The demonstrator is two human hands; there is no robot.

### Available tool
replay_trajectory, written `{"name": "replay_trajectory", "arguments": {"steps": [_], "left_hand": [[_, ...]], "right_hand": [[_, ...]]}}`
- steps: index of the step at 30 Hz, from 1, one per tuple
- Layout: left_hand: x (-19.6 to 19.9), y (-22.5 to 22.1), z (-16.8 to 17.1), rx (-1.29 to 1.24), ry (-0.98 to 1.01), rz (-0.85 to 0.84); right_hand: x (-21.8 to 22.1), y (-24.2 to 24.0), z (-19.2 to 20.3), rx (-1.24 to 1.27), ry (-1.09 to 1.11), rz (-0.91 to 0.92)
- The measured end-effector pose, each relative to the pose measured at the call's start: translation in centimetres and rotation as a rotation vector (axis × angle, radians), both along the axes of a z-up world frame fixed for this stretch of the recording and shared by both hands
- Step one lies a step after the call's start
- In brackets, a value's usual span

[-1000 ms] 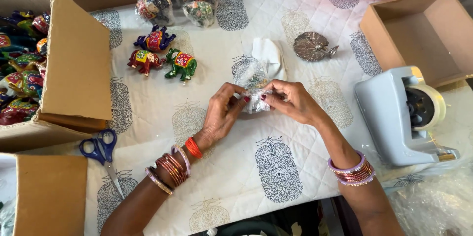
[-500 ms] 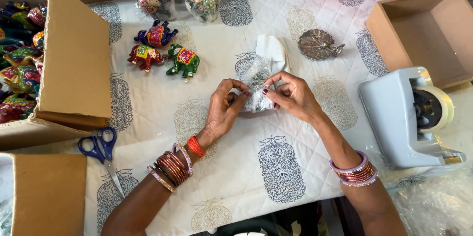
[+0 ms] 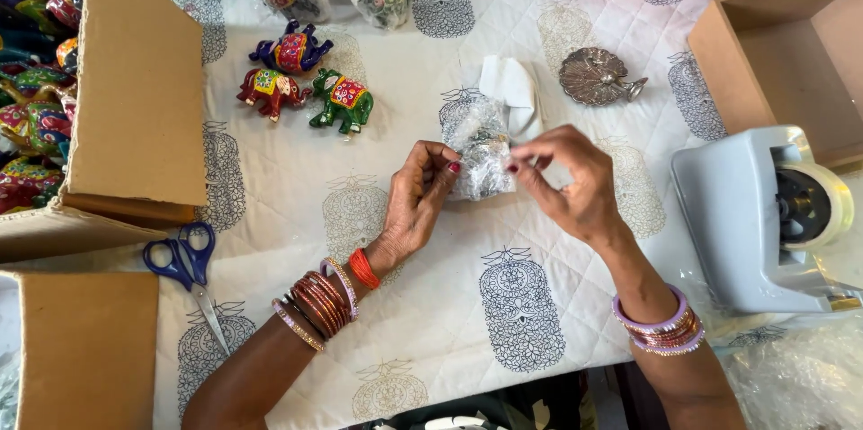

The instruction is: Cleaning and wrapping small elephant figurines in bubble wrap.

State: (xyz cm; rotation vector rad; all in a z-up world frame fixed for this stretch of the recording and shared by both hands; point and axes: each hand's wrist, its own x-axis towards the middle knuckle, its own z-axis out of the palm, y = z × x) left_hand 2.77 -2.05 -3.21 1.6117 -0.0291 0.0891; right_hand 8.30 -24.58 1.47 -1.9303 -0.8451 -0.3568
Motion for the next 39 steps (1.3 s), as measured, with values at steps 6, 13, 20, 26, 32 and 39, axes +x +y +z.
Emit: {"name": "replay_trajectory", "arguments": {"steps": [6, 13, 20, 26, 32, 39], "left_hand": [[0.0, 0.0, -0.3, -0.075, -0.036, -0.041], [-0.1, 0.0, 0.3, -0.113, 0.019, -0.028], [-0.4, 0.1, 0.0, -0.02, -0.037, -0.049], [-0.3, 0.3, 1.6, -0.042, 0.041, -0.121], [-0.3, 0.4, 0.6, -0.034, -0.047, -0.122], [-0.5, 0.2, 0.4, -0.047, -0.066, -0.103]], "right_hand": [[-1.5, 1.6, 1.1, -0.338, -0.121, 0.111], [-1.5, 2.0, 0.8, -0.54, -0.243, 0.081], [-1.6, 1.8, 0.7, -0.475, -0.229, 0.093], [-1.4, 1.6, 0.5, -0.449, -0.242, 0.088], [-1.7, 1.7, 1.1, -0.462, -0.217, 0.093], [-1.8, 1.9, 1.7, -0.482, -0.215, 0.133]]}}
